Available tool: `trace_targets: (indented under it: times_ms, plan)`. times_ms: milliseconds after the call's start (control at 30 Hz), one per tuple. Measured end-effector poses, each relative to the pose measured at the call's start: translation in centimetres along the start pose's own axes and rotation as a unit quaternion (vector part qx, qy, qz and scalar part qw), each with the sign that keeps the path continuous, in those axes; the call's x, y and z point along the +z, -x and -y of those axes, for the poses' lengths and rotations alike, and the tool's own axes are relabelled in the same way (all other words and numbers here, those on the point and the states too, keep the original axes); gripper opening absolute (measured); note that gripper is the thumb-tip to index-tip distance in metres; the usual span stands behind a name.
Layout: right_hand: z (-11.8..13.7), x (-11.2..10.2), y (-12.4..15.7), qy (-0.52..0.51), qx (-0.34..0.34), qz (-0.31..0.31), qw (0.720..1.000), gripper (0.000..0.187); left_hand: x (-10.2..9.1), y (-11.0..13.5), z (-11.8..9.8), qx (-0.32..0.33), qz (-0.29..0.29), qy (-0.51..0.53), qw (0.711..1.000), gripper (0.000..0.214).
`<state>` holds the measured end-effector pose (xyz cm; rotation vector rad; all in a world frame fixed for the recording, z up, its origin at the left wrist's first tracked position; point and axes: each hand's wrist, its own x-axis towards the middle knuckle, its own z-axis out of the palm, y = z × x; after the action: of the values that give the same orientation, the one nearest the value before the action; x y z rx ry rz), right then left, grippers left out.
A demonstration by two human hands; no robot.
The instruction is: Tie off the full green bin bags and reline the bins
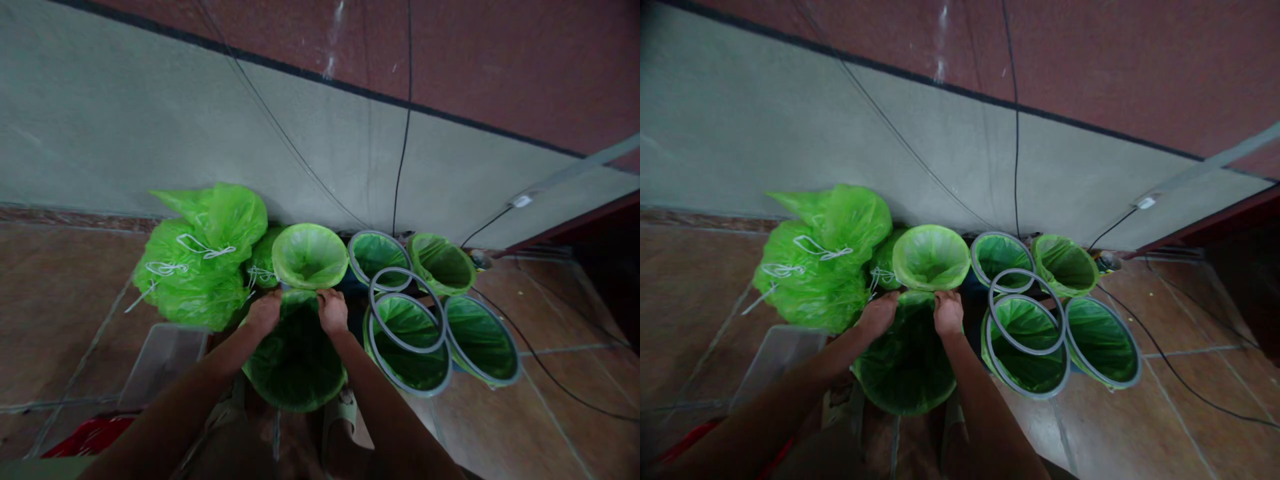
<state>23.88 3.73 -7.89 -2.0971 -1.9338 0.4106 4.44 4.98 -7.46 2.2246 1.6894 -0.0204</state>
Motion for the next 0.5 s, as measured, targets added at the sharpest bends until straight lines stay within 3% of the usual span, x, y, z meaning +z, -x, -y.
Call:
trace_targets:
  times_ms: [167,333,400,500]
  plan:
    - [-2.2,1.1,0.8,0.012,0.007,0.075,0.997,0.035,1.0,-0.8,1.4,0.007,0.065,0.015,0.998,0.038]
    - [-3.5,0.9,3.0,-0.007,0.064,0.053,0.997,0.031,0.1,-1.1,2.1,0.024,0.094,0.045,0.994,0.040]
    - [-4.1,0.7,5.1,-0.014,0.118,0.034,0.992,0.032,-0.6,-0.2,2.3,0.023,0.064,0.061,0.996,0.056]
    - [-4.3,0.3,9.3,0.003,0.193,-0.025,0.981,0.039,-1.3,2.6,2.0,-0.020,-0.052,0.112,0.992,0.062]
